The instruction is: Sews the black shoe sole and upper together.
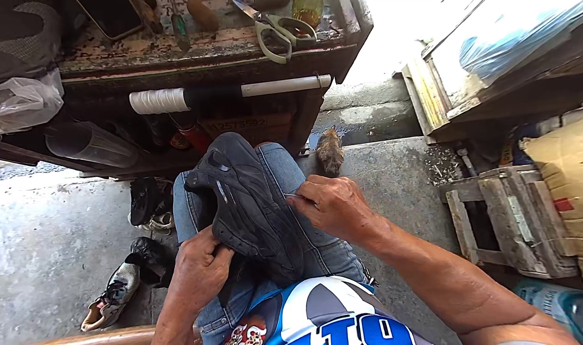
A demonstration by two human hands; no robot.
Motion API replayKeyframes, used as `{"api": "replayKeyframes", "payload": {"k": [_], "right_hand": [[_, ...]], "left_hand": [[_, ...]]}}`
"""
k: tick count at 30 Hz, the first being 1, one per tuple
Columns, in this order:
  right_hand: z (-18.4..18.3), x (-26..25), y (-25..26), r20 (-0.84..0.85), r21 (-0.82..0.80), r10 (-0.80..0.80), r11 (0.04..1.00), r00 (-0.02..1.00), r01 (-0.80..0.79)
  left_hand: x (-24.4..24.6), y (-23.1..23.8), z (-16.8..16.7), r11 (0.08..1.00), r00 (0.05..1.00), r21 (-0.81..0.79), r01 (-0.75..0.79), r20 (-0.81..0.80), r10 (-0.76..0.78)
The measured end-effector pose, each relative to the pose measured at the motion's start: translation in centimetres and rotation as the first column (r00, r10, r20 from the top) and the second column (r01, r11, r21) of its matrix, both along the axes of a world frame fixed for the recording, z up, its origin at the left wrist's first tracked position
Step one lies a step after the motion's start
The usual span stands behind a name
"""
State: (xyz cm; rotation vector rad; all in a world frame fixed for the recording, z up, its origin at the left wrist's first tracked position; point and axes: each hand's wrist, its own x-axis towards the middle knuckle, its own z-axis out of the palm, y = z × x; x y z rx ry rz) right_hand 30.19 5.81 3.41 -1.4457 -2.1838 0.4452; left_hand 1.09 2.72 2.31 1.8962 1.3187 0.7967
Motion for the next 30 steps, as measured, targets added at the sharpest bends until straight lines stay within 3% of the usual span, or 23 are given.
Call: {"api": "replayKeyframes", "payload": {"k": [4, 8, 11, 14, 17, 20, 24, 27, 29, 30], "right_hand": [[-0.8, -0.6, -0.3, -0.047, -0.160, 0.078, 0.984, 0.996, -0.084], [-1.6, -0.3, -0.4, -0.106, -0.167, 0.076, 0.981, 0.991, -0.093], [-0.6, 0.6, -0.3, -0.279, -0.331, 0.094, 0.925, 0.956, -0.188], [1.7, 2.2, -0.2, -0.541, -0.513, 0.058, 0.768, 0.839, -0.384], [4.1, 5.8, -0.4, -0.789, -0.455, 0.013, 0.660, 0.614, -0.598], [6.6, 10.9, -0.4, -0.890, -0.314, 0.004, 0.721, 0.457, -0.618], [7.9, 17.4, -0.5, -0.904, -0.272, -0.070, 0.856, 0.422, -0.441], [7.0, 22.1, -0.1, -0.848, -0.302, -0.105, 0.901, 0.519, -0.311], [6.8, 23.2, 0.1, -0.668, -0.350, -0.159, 0.929, 0.727, -0.119], [6.9, 23.0, 0.2, -0.483, -0.354, -0.217, 0.935, 0.848, 0.037]], "left_hand": [[-0.7, 0.0, 0.1, 1.000, 1.000, 0.022, -0.009, -0.026, 0.009], [-0.5, 0.2, 0.1, 0.999, 0.998, 0.033, -0.029, -0.054, 0.031], [-0.3, 0.2, 0.1, 0.999, 0.996, 0.023, -0.043, -0.082, 0.044], [-0.5, 0.3, 0.0, 0.999, 0.994, 0.009, -0.049, -0.093, 0.049], [-0.6, 0.3, -0.1, 0.999, 0.997, 0.004, -0.043, -0.069, 0.043], [-0.6, 0.3, -0.3, 0.999, 0.998, -0.016, -0.043, -0.052, 0.042], [-0.6, 0.2, -0.3, 0.998, 0.997, -0.026, -0.049, -0.060, 0.047], [-0.6, 0.0, -0.4, 0.998, 0.993, -0.006, -0.063, -0.096, 0.062], [-0.6, -0.1, -0.3, 0.996, 0.987, 0.011, -0.086, -0.134, 0.086], [-0.5, -0.1, -0.2, 0.995, 0.983, 0.019, -0.096, -0.153, 0.097]]}}
